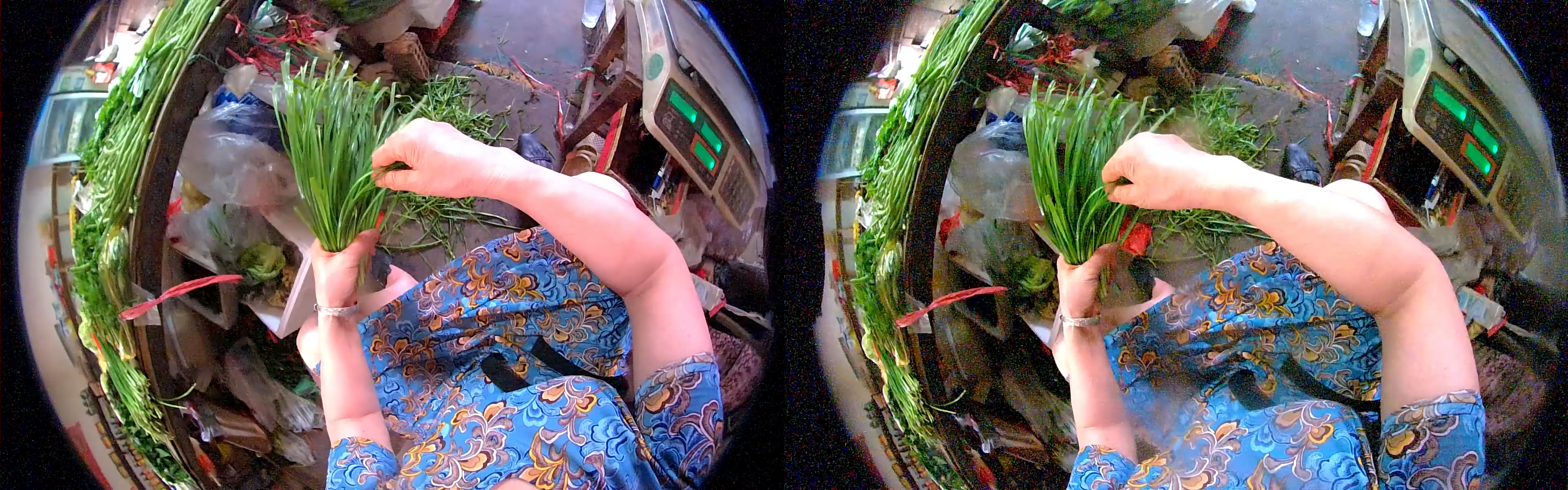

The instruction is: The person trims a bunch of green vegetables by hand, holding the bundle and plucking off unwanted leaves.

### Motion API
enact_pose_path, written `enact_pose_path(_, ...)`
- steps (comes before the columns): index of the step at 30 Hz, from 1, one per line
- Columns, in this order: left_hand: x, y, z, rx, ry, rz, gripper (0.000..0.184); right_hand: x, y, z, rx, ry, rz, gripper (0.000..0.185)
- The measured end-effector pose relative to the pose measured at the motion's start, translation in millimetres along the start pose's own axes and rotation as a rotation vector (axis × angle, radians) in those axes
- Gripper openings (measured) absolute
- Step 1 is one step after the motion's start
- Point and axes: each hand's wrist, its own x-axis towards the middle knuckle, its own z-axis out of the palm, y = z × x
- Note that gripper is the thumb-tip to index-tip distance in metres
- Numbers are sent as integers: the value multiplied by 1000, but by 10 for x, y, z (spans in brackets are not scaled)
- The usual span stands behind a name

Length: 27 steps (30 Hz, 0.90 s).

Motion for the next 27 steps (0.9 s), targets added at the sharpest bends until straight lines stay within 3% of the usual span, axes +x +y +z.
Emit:
enact_pose_path(3, 8, -22, -17, -11, -31, -16, 12, -3, -50, -1, -1, -9, 38, 17)
enact_pose_path(10, -9, -33, -33, 11, -66, -75, 15, 77, 45, 34, -353, 294, -76, 18)
enact_pose_path(15, -14, -99, -78, -23, -62, -52, 19, 101, 150, -415, -73, 439, 11, 19)
enact_pose_path(20, -15, -50, -41, 88, -58, -44, 16, 80, 205, -323, -264, 317, -80, 31)
enact_pose_path(27, -40, -53, 33, 92, -59, 18, 12, 79, 231, -342, -370, 197, -52, 15)
